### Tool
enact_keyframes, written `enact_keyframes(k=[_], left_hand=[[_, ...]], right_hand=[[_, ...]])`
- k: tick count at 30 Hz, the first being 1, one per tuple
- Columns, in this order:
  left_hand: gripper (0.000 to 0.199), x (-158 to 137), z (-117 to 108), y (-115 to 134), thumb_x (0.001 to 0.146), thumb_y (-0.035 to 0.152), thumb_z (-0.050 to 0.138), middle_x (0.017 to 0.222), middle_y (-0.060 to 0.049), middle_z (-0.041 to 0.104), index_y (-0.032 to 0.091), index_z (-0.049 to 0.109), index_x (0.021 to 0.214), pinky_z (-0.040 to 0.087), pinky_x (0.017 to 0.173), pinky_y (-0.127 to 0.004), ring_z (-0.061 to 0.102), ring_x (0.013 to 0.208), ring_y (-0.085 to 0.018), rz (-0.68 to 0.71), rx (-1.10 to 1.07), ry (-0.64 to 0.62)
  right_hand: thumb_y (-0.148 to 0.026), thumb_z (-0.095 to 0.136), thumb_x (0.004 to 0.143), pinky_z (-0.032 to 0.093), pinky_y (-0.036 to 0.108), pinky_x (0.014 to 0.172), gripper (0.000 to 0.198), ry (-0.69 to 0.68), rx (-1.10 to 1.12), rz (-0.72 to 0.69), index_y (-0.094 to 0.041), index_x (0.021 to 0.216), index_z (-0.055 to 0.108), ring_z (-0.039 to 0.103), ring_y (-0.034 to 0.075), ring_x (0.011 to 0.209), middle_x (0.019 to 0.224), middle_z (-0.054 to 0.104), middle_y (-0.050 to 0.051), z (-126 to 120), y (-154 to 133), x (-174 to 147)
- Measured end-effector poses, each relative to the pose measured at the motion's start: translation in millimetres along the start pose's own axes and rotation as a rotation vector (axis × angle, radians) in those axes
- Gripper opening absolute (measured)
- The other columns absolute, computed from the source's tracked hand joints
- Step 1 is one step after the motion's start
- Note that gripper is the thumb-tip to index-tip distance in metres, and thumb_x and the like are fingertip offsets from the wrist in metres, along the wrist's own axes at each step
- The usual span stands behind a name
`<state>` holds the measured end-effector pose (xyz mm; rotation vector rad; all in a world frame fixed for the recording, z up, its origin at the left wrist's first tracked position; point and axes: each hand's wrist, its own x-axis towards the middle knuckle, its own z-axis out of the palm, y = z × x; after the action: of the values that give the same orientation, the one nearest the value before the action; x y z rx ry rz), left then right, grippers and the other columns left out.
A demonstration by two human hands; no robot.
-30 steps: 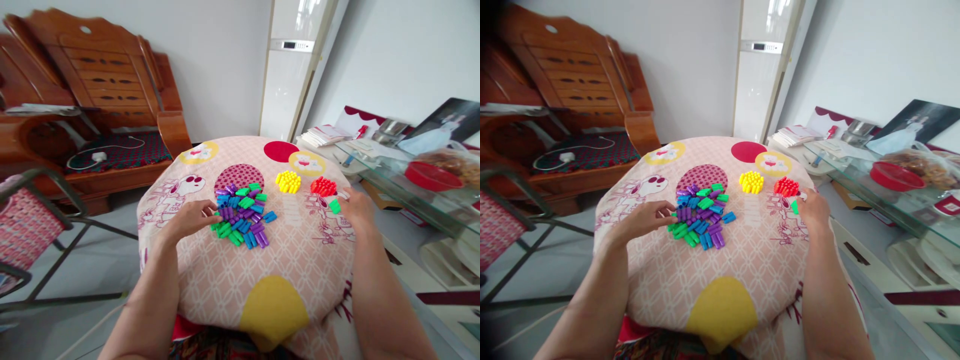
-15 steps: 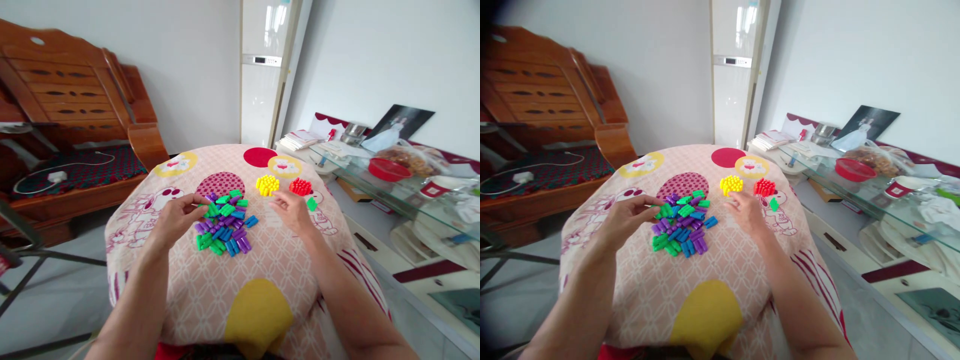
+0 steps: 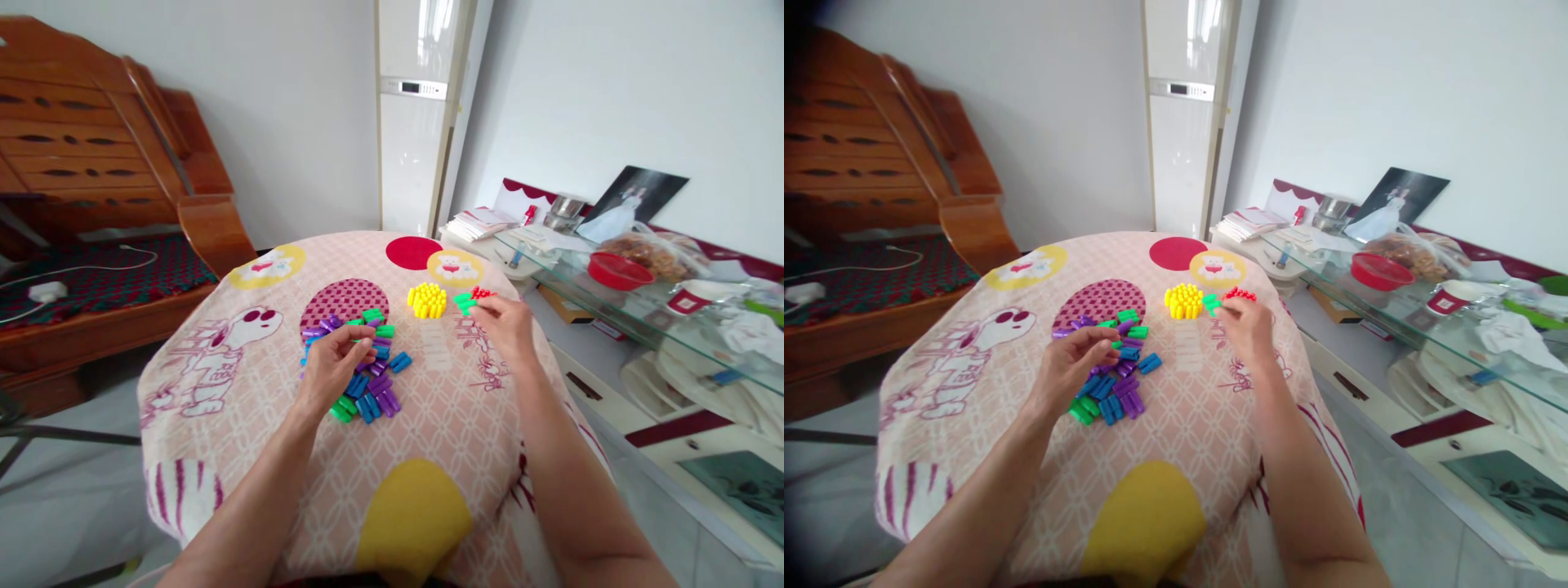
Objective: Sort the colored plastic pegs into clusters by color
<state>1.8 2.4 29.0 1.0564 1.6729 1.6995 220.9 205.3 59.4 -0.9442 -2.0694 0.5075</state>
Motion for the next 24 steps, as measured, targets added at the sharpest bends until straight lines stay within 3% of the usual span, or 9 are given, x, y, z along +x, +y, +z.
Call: enact_keyframes(k=[4, 7, 12, 19, 24], left_hand=[[0.043, 0, -10, -6, 0.08, 0.051, 0.069, 0.085, -0.008, 0.075, 0.014, 0.071, 0.101, 0.061, 0.069, -0.034, 0.072, 0.072, -0.021, 0.009, 0.088, 0.077], [0.039, 0, -18, -8, 0.079, 0.048, 0.066, 0.078, -0.006, 0.074, 0.016, 0.072, 0.101, 0.06, 0.067, -0.033, 0.071, 0.07, -0.021, 0.005, 0.194, 0.132], [0.035, 1, -29, -7, 0.078, 0.046, 0.062, 0.069, -0.003, 0.071, 0.018, 0.073, 0.097, 0.06, 0.064, -0.032, 0.069, 0.065, -0.02, -0.006, 0.28, 0.207], [0.033, 2, -34, -5, 0.078, 0.042, 0.061, 0.072, -0.003, 0.072, 0.017, 0.073, 0.096, 0.059, 0.062, -0.03, 0.069, 0.064, -0.019, 0.02, 0.285, 0.265], [0.034, 3, -39, -3, 0.081, 0.038, 0.057, 0.077, -0.004, 0.074, 0.015, 0.072, 0.101, 0.058, 0.065, -0.028, 0.071, 0.069, -0.018, 0.013, 0.375, 0.375]], right_hand=[[-0.031, 0.059, 0.083, 0.048, 0.033, 0.073, 0.03, 0.134, -0.391, 0.267, -0.011, 0.09, 0.081, 0.07, 0.027, 0.081, 0.083, 0.077, 0.014, -38, 54, 19], [-0.031, 0.057, 0.085, 0.048, 0.037, 0.076, 0.033, 0.064, -0.59, 0.337, -0.009, 0.094, 0.081, 0.07, 0.032, 0.088, 0.092, 0.077, 0.02, -40, 77, 18], [-0.03, 0.059, 0.086, 0.048, 0.037, 0.072, 0.029, -0.073, -0.677, 0.339, -0.011, 0.085, 0.081, 0.069, 0.031, 0.085, 0.087, 0.076, 0.021, -25, 89, 12], [-0.029, 0.053, 0.09, 0.046, 0.035, 0.07, 0.034, -0.17, -0.709, 0.339, -0.01, 0.081, 0.08, 0.069, 0.031, 0.085, 0.084, 0.076, 0.02, -20, 92, 14], [-0.031, 0.046, 0.093, 0.046, 0.037, 0.07, 0.042, -0.187, -0.664, 0.275, -0.009, 0.078, 0.079, 0.068, 0.032, 0.081, 0.075, 0.073, 0.022, -21, 93, 13]])
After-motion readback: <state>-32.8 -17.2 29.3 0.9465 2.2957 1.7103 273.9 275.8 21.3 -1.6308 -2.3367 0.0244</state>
